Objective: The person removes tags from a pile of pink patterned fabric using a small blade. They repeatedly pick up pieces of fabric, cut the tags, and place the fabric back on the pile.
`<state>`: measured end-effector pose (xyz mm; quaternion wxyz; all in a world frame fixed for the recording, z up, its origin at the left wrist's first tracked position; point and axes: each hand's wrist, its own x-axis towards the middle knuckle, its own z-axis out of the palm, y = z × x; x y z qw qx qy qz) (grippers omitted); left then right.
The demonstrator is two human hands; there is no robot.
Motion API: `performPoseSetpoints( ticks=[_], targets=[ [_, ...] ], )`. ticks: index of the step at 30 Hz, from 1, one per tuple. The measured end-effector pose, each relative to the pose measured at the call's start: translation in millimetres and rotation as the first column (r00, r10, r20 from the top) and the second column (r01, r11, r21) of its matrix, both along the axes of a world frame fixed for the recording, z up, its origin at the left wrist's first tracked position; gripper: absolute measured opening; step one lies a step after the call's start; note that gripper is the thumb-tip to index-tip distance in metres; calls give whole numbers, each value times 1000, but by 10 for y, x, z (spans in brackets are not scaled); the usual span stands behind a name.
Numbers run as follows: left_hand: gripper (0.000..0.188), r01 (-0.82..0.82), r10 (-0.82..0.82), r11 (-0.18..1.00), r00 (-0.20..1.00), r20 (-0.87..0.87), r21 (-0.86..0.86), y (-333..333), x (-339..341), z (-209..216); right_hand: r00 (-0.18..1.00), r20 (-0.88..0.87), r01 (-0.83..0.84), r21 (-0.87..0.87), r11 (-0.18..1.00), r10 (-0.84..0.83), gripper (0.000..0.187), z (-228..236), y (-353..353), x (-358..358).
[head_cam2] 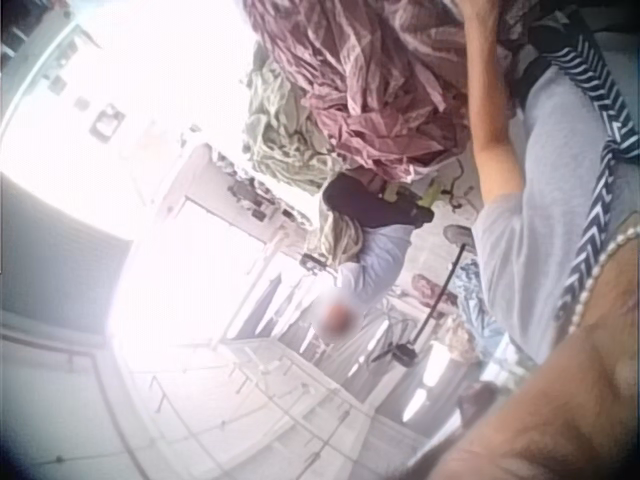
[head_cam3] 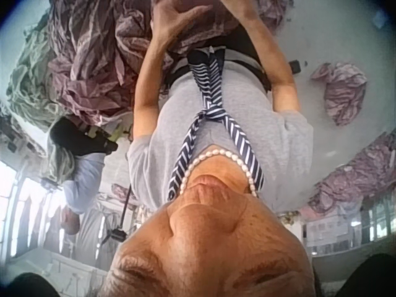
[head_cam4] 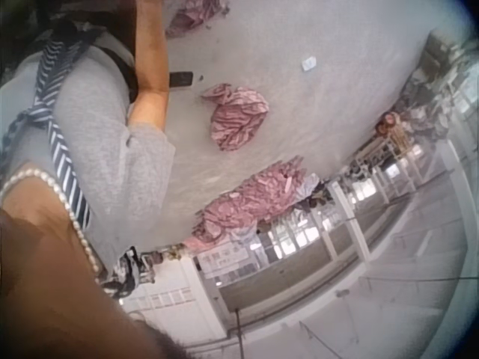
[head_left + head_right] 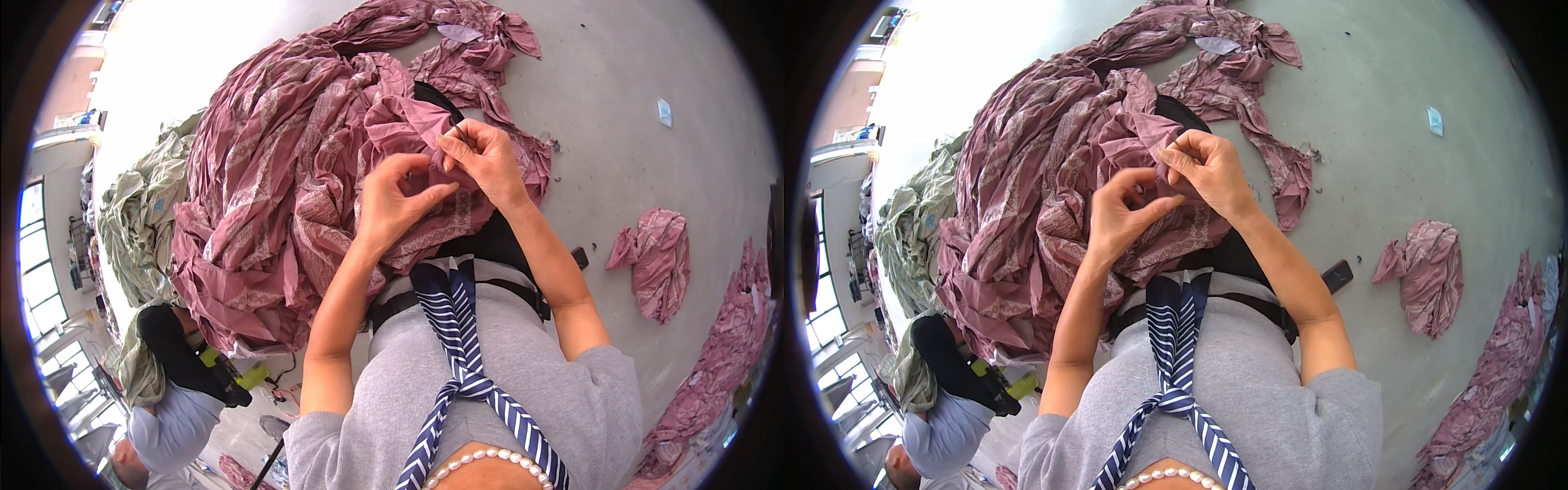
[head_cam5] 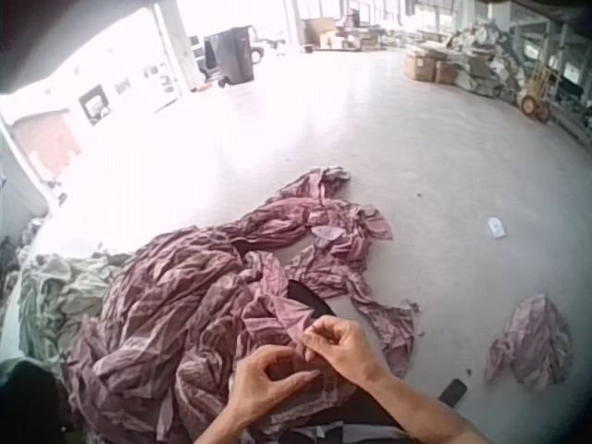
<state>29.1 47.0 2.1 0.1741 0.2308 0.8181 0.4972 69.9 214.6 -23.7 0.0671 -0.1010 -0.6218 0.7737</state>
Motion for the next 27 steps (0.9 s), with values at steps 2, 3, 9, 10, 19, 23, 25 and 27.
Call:
performPoseSetpoints(
  ticks=[2,3,9,10,19,23,25,27],
  targets=[
    [25,31,-66,994,938,341,105,-10,3,-106,998,-50,39,10,999,-39,17,27,6,-7],
    [20,14,-127,971,879,460,240,2,-15,-118,994,-83,74,24,997,-72,17,71,22,-6],
    [14,-171,-216,868,716,664,466,-28,-109,119,952,-240,191,-8,982,-187,16,289,115,-2],
    [17,-194,-237,842,705,668,504,-13,-108,149,950,-250,200,25,979,-188,16,327,125,9],
    [31,-312,-281,763,628,725,566,-42,-175,213,975,-170,205,457,865,-142,25,427,199,228],
    [35,-320,-292,755,616,731,572,-82,-187,199,986,-155,123,438,890,-60,22,347,73,256],
    [36,-324,-295,755,609,737,570,-107,-190,204,985,-166,109,407,907,-44,24,316,29,222],
    [36,-303,-288,766,625,725,567,-130,-184,200,986,-166,88,407,909,-21,24,318,21,194]
  ],
)
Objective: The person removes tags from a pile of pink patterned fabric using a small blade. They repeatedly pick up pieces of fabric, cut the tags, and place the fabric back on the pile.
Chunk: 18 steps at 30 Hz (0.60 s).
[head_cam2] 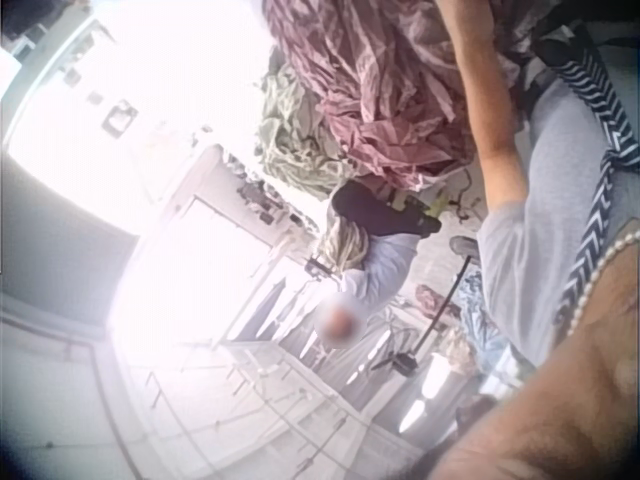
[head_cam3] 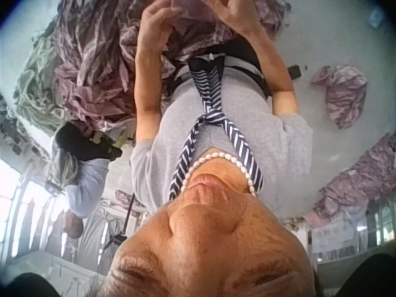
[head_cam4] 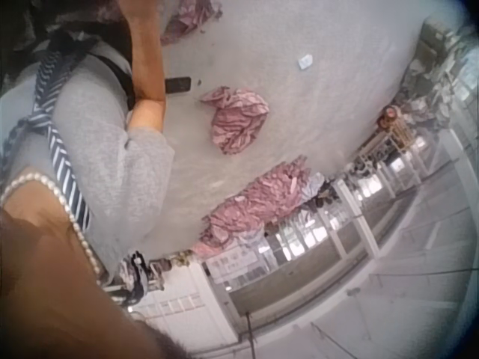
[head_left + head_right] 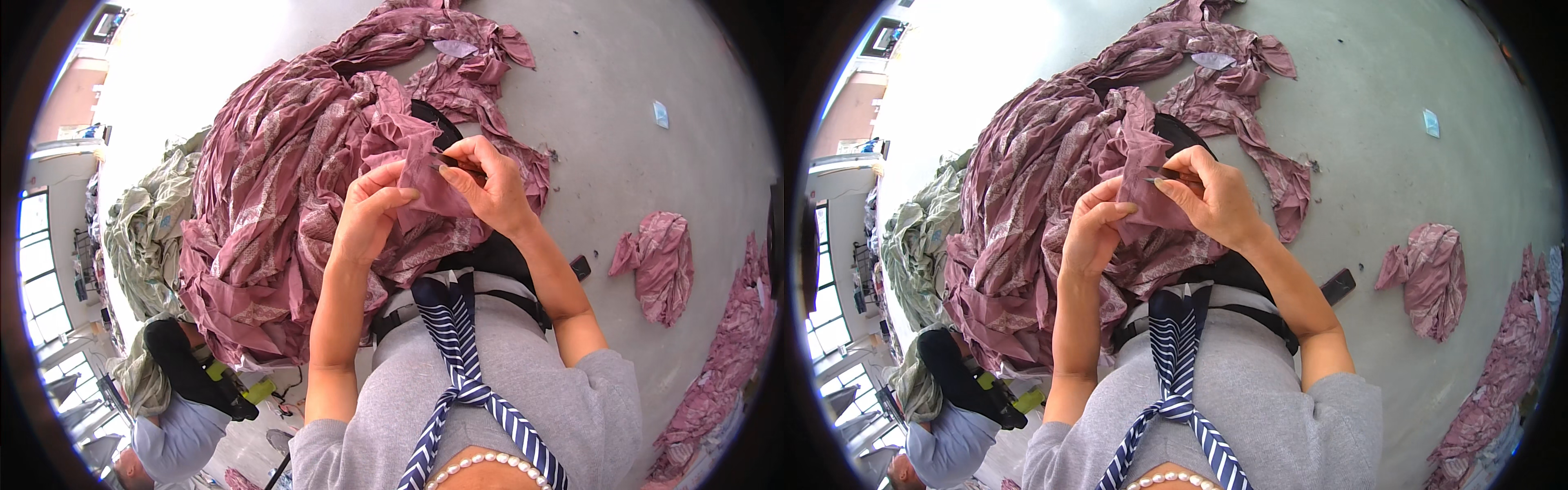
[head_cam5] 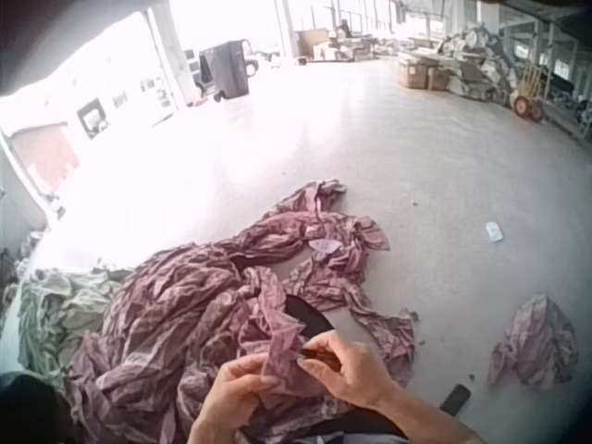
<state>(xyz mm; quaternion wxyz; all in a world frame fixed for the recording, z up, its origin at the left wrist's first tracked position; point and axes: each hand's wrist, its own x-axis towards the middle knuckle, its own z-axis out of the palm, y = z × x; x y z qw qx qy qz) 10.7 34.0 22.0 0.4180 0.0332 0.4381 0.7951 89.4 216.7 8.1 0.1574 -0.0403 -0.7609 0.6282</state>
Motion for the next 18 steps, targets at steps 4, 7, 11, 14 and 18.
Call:
performPoseSetpoints(
  ticks=[4,7,11,14,18],
  targets=[
    [36,14,-17,999,998,-60,-49,-30,1,10,999,2,-36,45,998,36,24,53,29,-42],
    [36,35,-39,998,995,-91,-47,-37,-15,73,1000,-11,-24,22,999,24,24,22,55,-39],
    [33,7,-15,997,995,-98,-75,-52,-14,103,997,18,-70,61,996,69,23,52,65,-39],
    [32,-4,-6,996,994,-106,-92,-58,-10,91,997,-44,-64,85,994,68,24,63,43,-75],
    [31,3,-13,995,995,-104,-98,-87,-13,68,986,-139,-64,199,978,93,30,93,61,-110]
  ],
)
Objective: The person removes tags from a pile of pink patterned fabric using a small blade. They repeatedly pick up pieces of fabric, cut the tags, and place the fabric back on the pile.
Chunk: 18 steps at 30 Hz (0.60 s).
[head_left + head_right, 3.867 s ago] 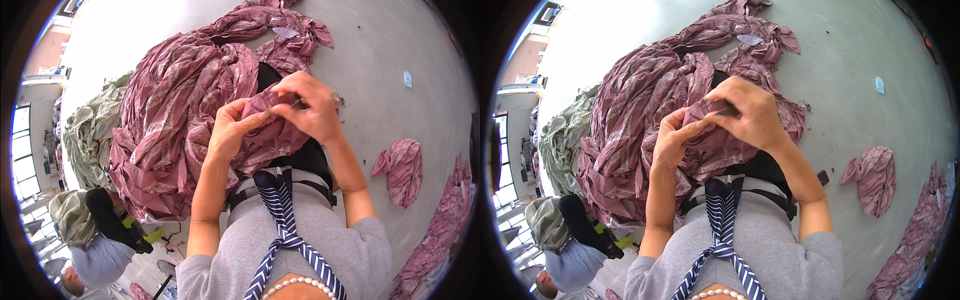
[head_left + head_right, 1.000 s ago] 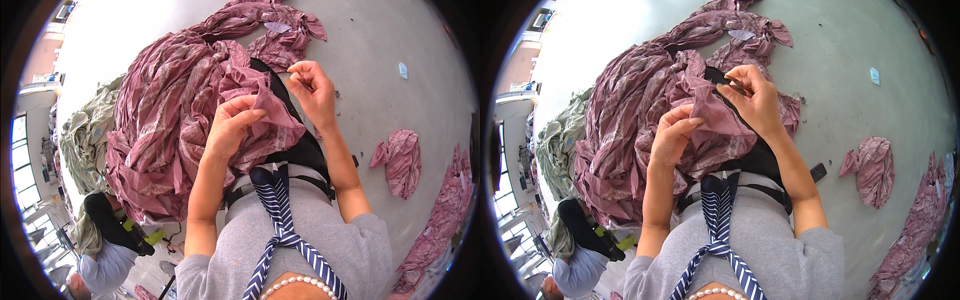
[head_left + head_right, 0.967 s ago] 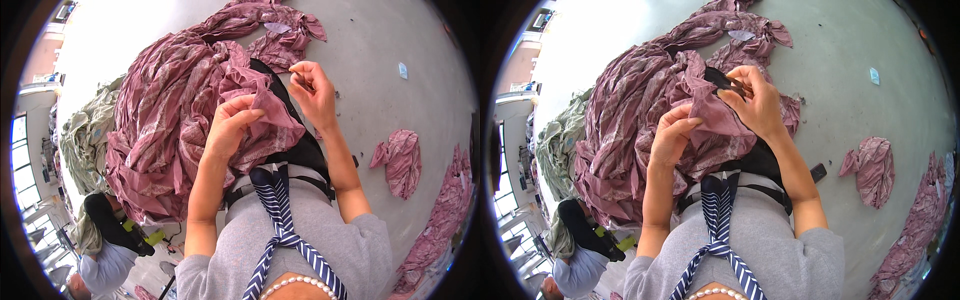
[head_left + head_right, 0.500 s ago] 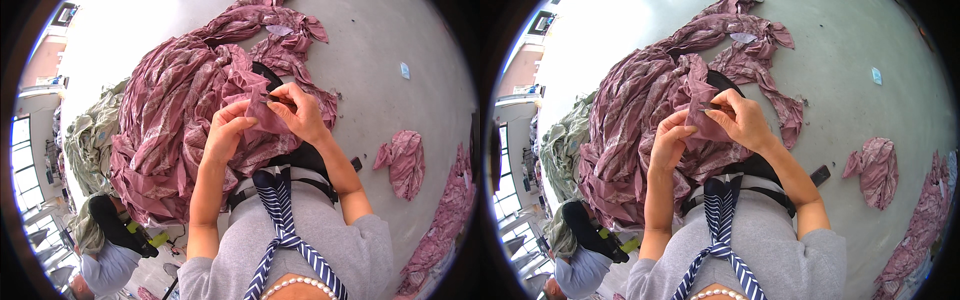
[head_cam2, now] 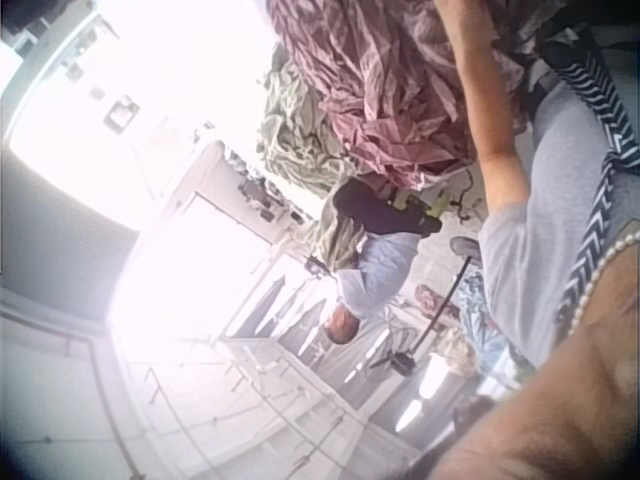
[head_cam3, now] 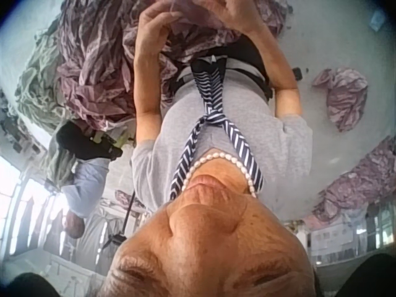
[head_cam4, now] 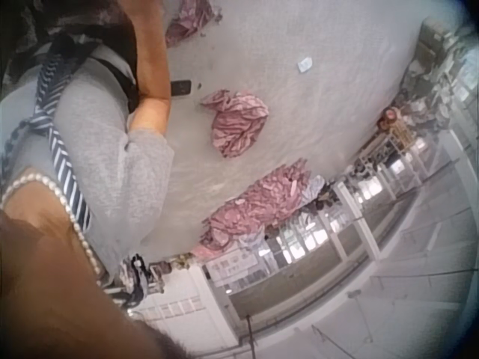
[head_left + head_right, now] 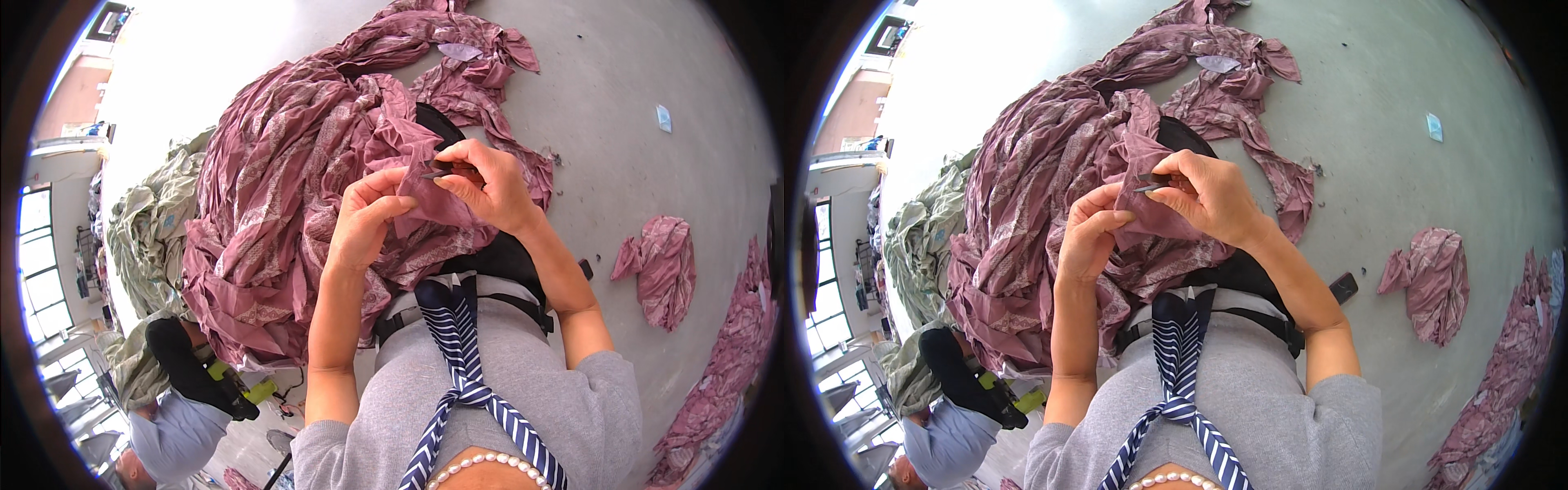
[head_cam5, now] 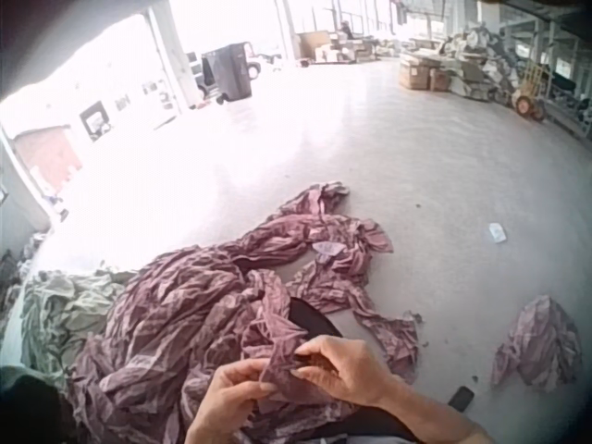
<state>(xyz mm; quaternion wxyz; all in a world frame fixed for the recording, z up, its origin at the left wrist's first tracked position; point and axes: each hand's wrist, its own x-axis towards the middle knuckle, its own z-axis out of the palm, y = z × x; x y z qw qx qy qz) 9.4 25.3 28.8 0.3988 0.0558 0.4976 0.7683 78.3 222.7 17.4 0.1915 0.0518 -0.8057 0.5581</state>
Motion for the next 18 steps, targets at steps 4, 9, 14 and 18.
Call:
performPoseSetpoints(
  ticks=[4,9,14,18],
  targets=[
    [32,10,-10,1000,1000,-6,-4,1,0,14,997,-80,26,93,995,-18,31,-11,37,-38],
    [32,22,-22,1000,1000,-11,-14,-2,0,45,996,-91,-8,88,996,16,29,33,22,-41],
    [31,44,-46,999,998,-47,-32,6,1,73,988,-155,9,194,981,22,27,59,46,-86],
    [34,78,-78,997,996,-43,-18,5,2,138,982,-189,45,214,976,-3,24,46,90,-91]
  ],
)
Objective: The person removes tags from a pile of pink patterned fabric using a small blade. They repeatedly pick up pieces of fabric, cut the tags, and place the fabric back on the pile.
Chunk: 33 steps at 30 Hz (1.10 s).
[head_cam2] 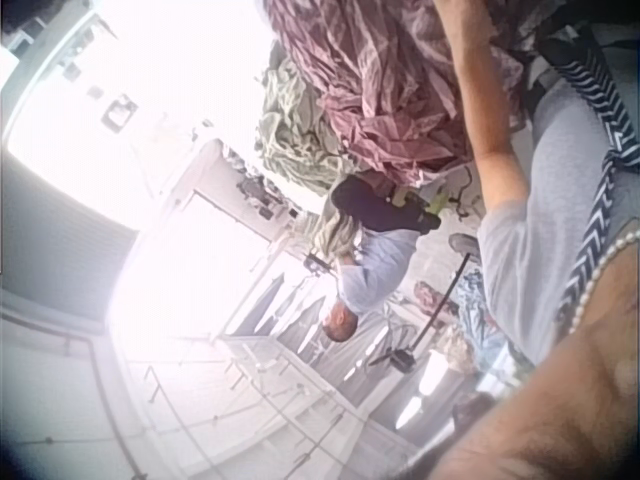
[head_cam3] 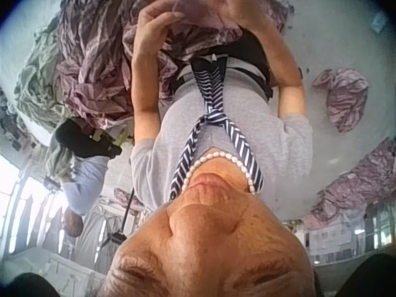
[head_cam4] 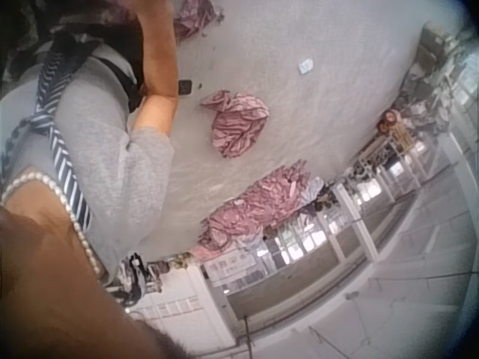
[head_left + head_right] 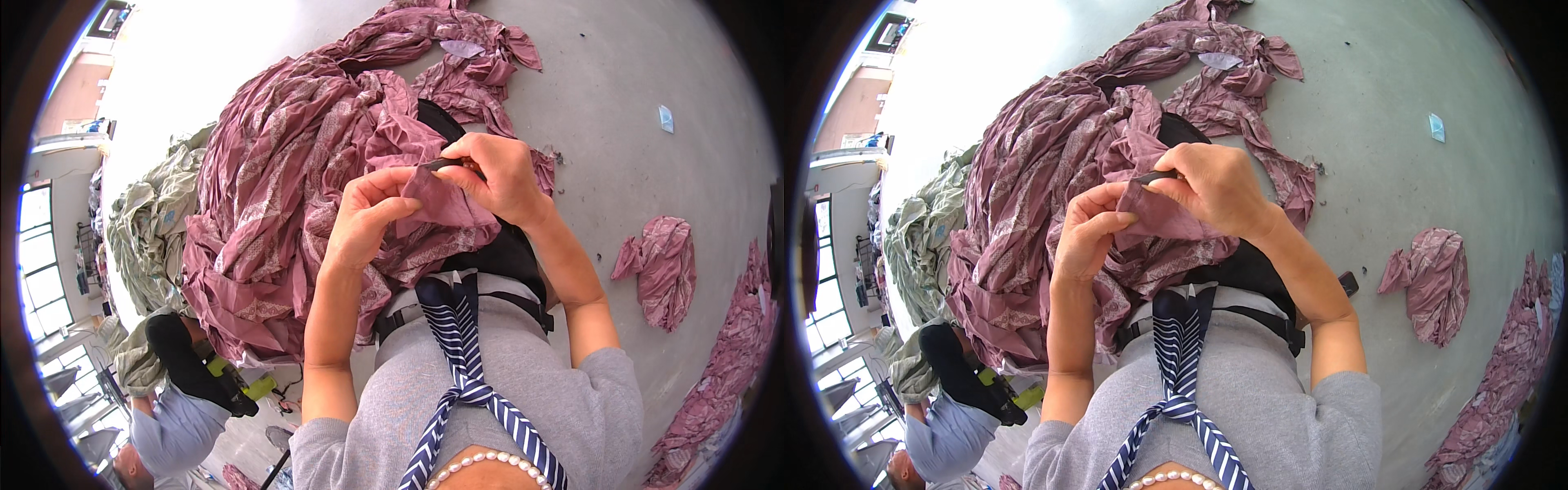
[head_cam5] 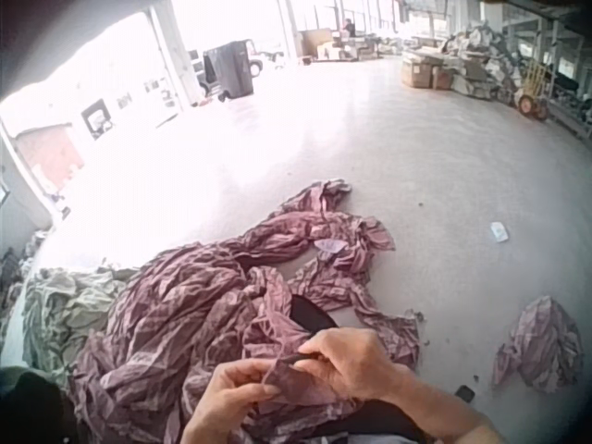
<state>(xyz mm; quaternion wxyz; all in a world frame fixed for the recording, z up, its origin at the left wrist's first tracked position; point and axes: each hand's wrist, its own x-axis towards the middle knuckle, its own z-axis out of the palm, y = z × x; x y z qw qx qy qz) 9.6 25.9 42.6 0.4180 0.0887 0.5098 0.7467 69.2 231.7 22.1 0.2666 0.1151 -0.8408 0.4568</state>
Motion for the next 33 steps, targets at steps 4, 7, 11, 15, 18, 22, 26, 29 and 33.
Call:
performPoseSetpoints(
  ticks=[4,7,11,15,18,22,26,29,33],
  targets=[
    [37,34,-34,999,999,-15,7,-12,4,22,988,148,137,-644,752,-53,18,4,-35,5],
    [41,14,-14,1000,1000,19,-1,-93,9,-88,969,247,139,-601,787,17,20,-24,32,29],
    [48,2,-3,1000,997,76,15,-167,42,-104,947,316,107,-484,869,60,24,-148,-52,85],
    [50,-11,10,1000,999,50,9,-198,95,-85,937,348,103,-393,914,44,27,-187,-111,159],
    [51,7,-7,999,1000,4,-52,-280,126,-135,934,350,100,-444,890,69,33,-221,-140,191],
    [50,24,-26,992,999,-19,-127,-355,154,-198,921,382,87,-381,920,71,38,-111,-90,182],
    [48,41,-45,990,999,-21,-131,-336,163,-164,868,451,-6,-405,914,206,28,-163,-36,35],
    [40,78,-90,978,995,-52,-193,-352,166,-222,837,449,-66,-486,871,314,20,-243,-10,-12],
    [29,94,-144,948,979,-146,-305,-136,242,-236,795,464,-100,-535,839,391,17,-163,-70,54]
  ],
)
